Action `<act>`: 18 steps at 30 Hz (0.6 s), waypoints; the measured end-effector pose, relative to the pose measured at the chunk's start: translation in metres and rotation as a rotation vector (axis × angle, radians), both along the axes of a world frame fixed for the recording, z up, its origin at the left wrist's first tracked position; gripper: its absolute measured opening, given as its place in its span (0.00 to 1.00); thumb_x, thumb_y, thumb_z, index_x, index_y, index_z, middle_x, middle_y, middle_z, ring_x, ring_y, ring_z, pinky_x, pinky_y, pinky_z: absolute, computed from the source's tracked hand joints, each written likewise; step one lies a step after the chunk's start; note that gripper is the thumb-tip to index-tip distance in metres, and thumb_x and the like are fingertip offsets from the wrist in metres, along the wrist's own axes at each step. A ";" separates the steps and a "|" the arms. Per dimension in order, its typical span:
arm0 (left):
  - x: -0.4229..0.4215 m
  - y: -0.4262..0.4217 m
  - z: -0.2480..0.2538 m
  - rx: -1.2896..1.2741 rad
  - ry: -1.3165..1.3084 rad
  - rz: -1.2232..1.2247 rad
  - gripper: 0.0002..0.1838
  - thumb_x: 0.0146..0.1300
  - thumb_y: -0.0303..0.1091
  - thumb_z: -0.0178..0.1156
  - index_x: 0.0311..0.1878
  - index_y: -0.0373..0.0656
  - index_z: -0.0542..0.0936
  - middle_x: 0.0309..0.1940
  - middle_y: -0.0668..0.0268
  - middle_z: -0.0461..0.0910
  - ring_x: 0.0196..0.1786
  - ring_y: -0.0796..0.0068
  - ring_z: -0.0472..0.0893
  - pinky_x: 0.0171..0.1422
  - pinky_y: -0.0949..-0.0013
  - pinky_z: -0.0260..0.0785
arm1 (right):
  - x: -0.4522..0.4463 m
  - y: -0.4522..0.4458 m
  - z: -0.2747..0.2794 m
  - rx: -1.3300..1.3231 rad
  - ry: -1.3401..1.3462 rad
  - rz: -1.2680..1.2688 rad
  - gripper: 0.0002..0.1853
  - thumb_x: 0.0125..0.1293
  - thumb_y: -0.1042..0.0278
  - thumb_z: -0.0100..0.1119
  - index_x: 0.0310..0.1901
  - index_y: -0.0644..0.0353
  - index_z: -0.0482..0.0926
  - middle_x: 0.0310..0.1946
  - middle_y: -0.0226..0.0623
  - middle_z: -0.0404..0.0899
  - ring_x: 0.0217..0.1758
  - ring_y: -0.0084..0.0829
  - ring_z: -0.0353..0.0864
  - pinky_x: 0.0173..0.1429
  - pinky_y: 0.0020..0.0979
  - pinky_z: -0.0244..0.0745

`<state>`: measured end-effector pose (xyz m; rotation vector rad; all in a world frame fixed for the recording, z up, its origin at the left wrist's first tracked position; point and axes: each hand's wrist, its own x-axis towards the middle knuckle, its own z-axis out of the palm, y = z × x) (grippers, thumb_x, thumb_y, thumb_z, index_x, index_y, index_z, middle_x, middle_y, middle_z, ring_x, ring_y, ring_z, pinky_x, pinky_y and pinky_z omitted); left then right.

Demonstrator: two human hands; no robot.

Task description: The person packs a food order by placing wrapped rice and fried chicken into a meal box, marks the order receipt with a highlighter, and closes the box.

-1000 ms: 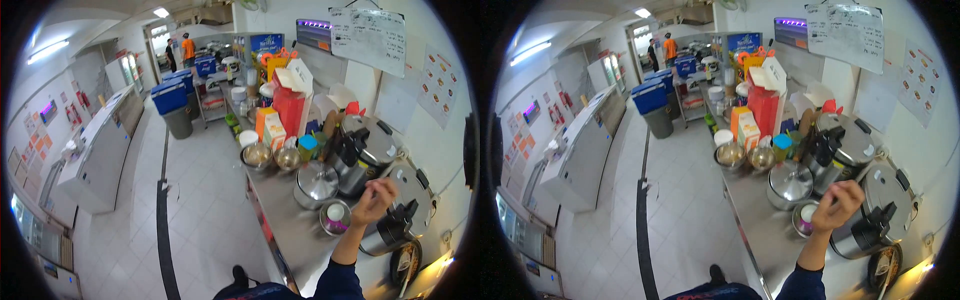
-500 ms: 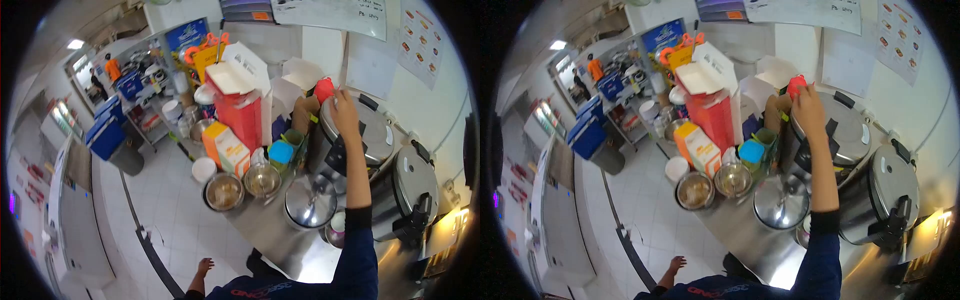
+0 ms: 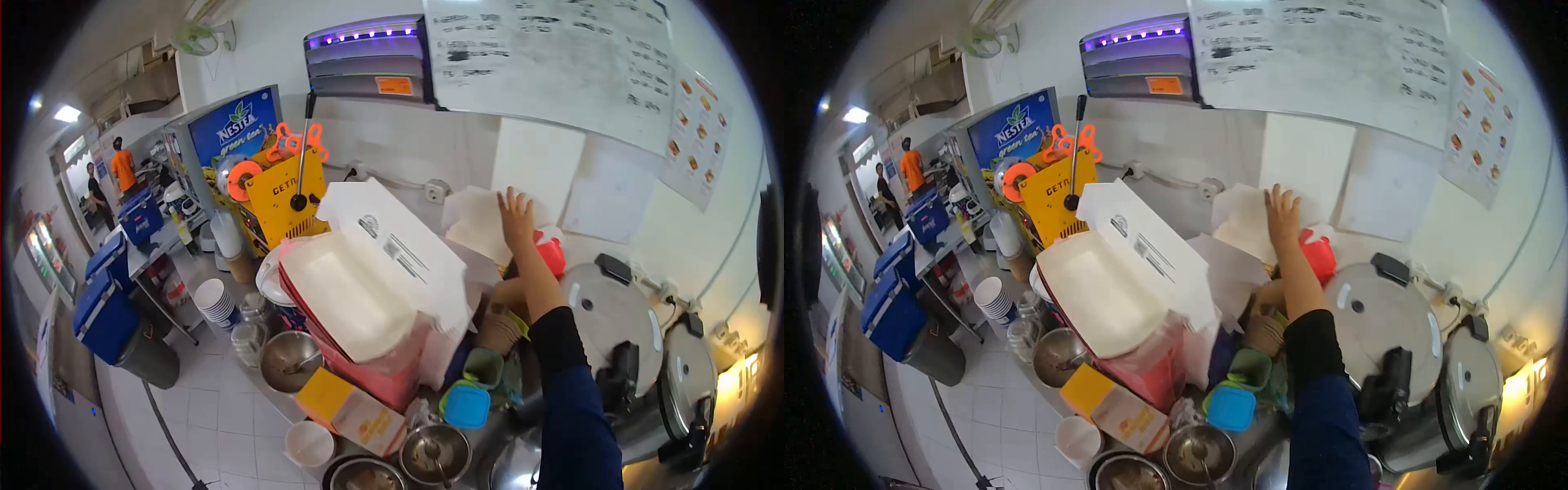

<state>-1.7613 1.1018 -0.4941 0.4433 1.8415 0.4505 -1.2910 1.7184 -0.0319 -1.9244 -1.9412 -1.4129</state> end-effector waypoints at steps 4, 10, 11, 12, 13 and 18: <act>-0.028 0.056 0.000 0.130 0.002 0.061 0.18 0.68 0.39 0.51 0.55 0.38 0.71 0.42 0.59 0.77 0.36 0.66 0.79 0.35 0.67 0.74 | 0.013 0.076 -0.009 0.161 -0.027 0.204 0.47 0.52 0.59 0.68 0.72 0.51 0.53 0.75 0.40 0.44 0.77 0.49 0.44 0.75 0.55 0.45; -0.028 0.024 0.014 0.144 0.005 0.217 0.17 0.68 0.40 0.52 0.53 0.38 0.72 0.40 0.60 0.77 0.35 0.67 0.78 0.34 0.67 0.73 | -0.001 0.058 -0.028 0.067 -0.129 0.403 0.34 0.61 0.78 0.46 0.71 0.59 0.54 0.74 0.47 0.46 0.77 0.41 0.46 0.77 0.47 0.47; -0.028 0.014 0.013 0.130 0.009 0.244 0.17 0.68 0.41 0.52 0.52 0.38 0.72 0.40 0.60 0.77 0.35 0.67 0.78 0.33 0.67 0.73 | 0.009 0.055 -0.037 0.014 -0.175 0.492 0.32 0.62 0.78 0.46 0.70 0.56 0.57 0.70 0.49 0.53 0.73 0.43 0.56 0.72 0.46 0.56; -0.026 0.005 0.013 0.112 0.011 0.271 0.17 0.67 0.41 0.52 0.52 0.38 0.72 0.39 0.60 0.77 0.35 0.67 0.78 0.33 0.67 0.73 | 0.019 0.057 -0.043 -0.042 -0.225 0.573 0.30 0.62 0.78 0.45 0.68 0.53 0.61 0.67 0.50 0.61 0.68 0.44 0.66 0.67 0.45 0.65; -0.026 -0.004 0.013 0.096 0.014 0.294 0.17 0.67 0.41 0.53 0.51 0.38 0.73 0.39 0.60 0.77 0.35 0.67 0.78 0.33 0.67 0.73 | 0.022 0.062 -0.037 -0.256 -0.093 0.474 0.29 0.62 0.79 0.46 0.67 0.52 0.63 0.61 0.50 0.66 0.61 0.46 0.70 0.61 0.45 0.69; -0.025 -0.047 0.012 0.041 0.033 0.416 0.17 0.67 0.42 0.54 0.49 0.39 0.73 0.38 0.61 0.76 0.34 0.68 0.77 0.32 0.68 0.72 | 0.002 0.033 0.036 -0.370 0.419 0.308 0.21 0.60 0.77 0.53 0.57 0.60 0.71 0.38 0.57 0.78 0.41 0.53 0.79 0.42 0.48 0.76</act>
